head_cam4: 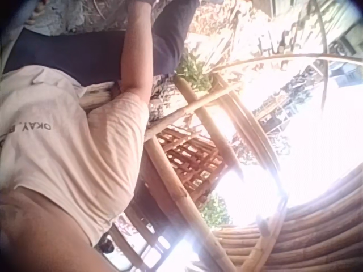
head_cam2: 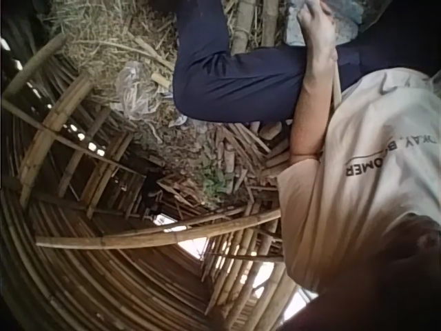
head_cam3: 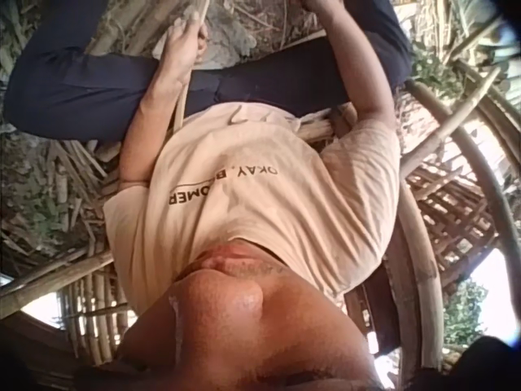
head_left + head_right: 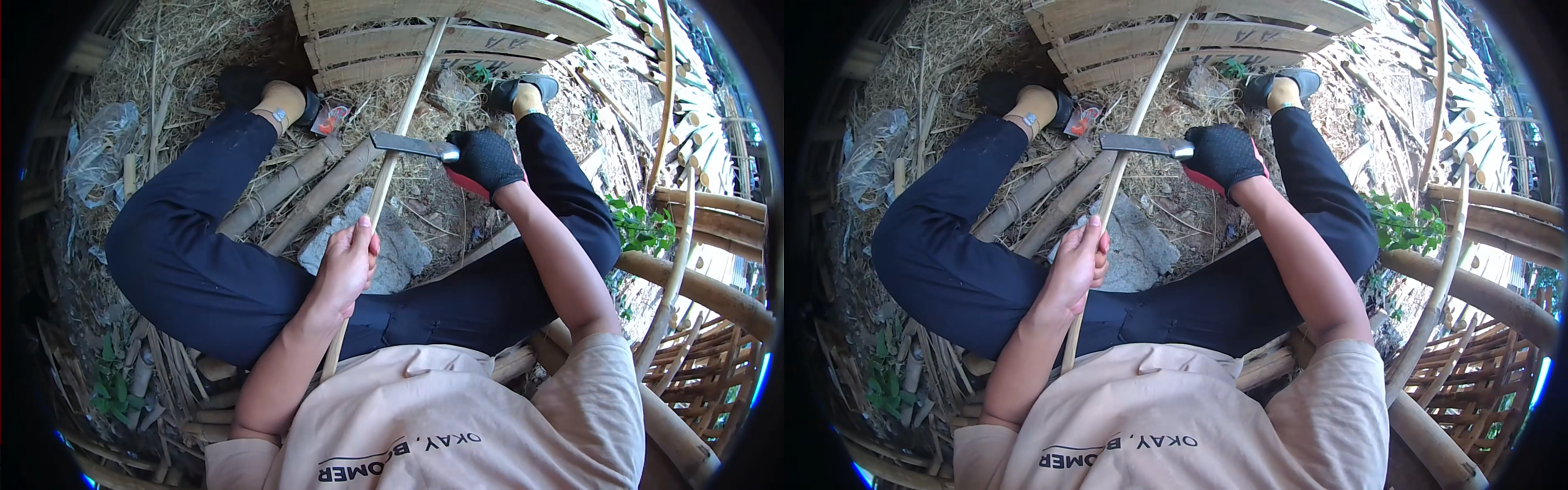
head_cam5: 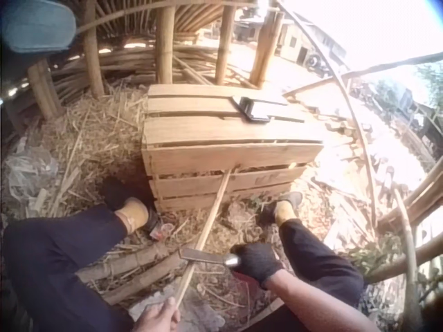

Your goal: The person scrapes a bamboo stick with a metal tool held in a gloved hand.

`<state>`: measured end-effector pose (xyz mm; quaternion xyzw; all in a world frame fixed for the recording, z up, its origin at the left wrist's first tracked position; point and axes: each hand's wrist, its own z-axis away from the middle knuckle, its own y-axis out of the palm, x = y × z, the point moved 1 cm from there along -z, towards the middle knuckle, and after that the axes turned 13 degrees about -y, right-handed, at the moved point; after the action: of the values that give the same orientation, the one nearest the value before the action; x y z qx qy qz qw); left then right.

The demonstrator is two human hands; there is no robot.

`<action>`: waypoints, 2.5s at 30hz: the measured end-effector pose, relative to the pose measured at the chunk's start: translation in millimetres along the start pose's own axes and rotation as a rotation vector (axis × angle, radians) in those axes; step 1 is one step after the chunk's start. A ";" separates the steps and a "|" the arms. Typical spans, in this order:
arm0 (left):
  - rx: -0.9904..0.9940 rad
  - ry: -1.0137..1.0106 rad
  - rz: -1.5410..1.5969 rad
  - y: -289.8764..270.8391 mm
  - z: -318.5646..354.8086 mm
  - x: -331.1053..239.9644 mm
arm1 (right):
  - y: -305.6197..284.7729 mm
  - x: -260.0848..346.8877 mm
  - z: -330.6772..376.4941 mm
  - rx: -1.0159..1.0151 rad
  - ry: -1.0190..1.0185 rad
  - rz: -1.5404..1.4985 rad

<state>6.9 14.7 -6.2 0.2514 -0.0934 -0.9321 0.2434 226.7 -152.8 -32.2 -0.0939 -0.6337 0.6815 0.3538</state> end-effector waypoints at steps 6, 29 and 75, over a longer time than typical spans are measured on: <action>0.025 -0.011 0.028 -3.4 3.3 2.5 | -17.0 -61.2 3.2 -0.189 0.181 0.008; -0.068 0.050 -0.081 3.1 -1.5 3.7 | 5.9 23.9 8.4 0.068 -0.065 -0.026; -0.046 0.000 -0.061 7.8 6.8 -0.1 | -6.9 -40.2 4.1 -0.060 0.127 -0.010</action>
<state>6.6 8.3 2.0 0.2485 -0.0642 -0.9410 0.2206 256.3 -180.6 -37.9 -0.1444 -0.6306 0.6532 0.3934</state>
